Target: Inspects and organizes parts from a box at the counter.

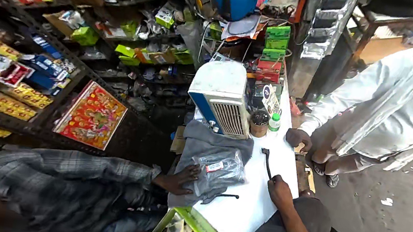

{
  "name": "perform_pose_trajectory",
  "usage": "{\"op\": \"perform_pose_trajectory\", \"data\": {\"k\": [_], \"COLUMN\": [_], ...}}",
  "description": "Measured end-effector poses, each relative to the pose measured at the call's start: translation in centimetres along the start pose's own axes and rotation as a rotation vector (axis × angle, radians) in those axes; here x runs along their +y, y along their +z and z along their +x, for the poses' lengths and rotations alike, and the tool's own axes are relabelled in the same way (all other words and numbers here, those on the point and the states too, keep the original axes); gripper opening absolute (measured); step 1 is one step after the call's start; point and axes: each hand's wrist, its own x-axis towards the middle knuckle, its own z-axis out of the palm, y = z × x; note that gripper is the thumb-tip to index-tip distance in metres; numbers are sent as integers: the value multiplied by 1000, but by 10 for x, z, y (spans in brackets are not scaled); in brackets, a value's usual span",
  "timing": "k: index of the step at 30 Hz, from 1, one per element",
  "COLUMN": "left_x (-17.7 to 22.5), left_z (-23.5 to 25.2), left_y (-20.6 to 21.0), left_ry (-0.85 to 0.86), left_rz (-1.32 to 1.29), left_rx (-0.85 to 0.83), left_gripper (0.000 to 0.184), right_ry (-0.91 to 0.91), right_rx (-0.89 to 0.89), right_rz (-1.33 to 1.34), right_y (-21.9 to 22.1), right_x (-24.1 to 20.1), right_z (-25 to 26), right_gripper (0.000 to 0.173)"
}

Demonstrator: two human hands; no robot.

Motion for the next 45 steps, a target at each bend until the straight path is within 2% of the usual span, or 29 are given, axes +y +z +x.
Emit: {"op": "perform_pose_trajectory", "data": {"k": [1, 3, 6, 7, 10, 12, 13, 15, 16, 19, 21, 23, 24, 26, 28, 30, 32, 35, 37, 40, 42, 45], "left_x": [10, 37, 74, 88, 110, 109, 109, 104, 96, 49, 25, 4, -2, -1, 23, 47, 54, 17, 0, 9, 18, 28], "left_z": [-1, 12, 84, 117, 199, 221, 223, 203, 182, 108, 45, 12, 6, 5, 3, 8, 16, 34, 47, 68, 70, 44], "left_y": [-18, -51, -63, -57, -23, -9, -15, -36, -47, -69, -69, -35, -7, 71, 152, 194, 202, 180, 168, 184, 188, 155], "left_ry": [23, 112, 317, 372, 431, 475, 467, 425, 410, 423, 339, 173, 86, -28, -111, -105, -78, 46, 78, -2, -49, -66], "left_rz": [30, 69, 41, 27, 142, 253, 273, 178, 94, 26, -10, -148, -199, -270, -303, -184, -124, -200, -301, -215, -120, -140], "left_rx": [-3, 96, 270, 299, 306, 316, 283, 279, 329, 608, 588, 456, 380, 337, 537, 728, 761, 704, 684, 905, 945, 661], "left_gripper": [73, 55, 48, 47, 47, 38, 37, 36, 38, 39, 37, 31, 35, 65, 91, 95, 93, 102, 94, 81, 77, 80], "right_ry": [-11, -10, 32, 32, 26, 0, -30, -60, -73, -92, -94, -93, -96, -102, -92, -90, -92, -106, -115, -116, -113, -119], "right_rx": [-18, -19, 57, 69, 82, 70, 71, 77, 72, 51, 28, 14, 10, 6, 13, 31, 27, 19, 17, 24, 36, 65], "right_rz": [160, 564, 1011, 1037, 861, 801, 801, 835, 845, 875, 875, 866, 870, 884, 884, 888, 886, 880, 879, 881, 891, 871], "right_y": [1, -1, -14, -18, -22, -15, -14, -15, -16, -15, -14, -13, -12, -11, -11, -12, -13, -13, -13, -13, -14, -13], "right_x": [11, 26, 26, 27, 23, 24, 26, 30, 30, 29, 28, 27, 27, 29, 30, 28, 30, 26, 29, 31, 28, 31], "right_z": [-5, -16, -35, -39, -47, -50, -50, -51, -52, -49, -45, -43, -42, -40, -40, -41, -43, -44, -44, -46, -48, -45], "right_gripper": [32, 37, 45, 47, 46, 45, 45, 44, 44, 43, 42, 42, 42, 41, 41, 41, 40, 41, 41, 40, 41, 42]}}
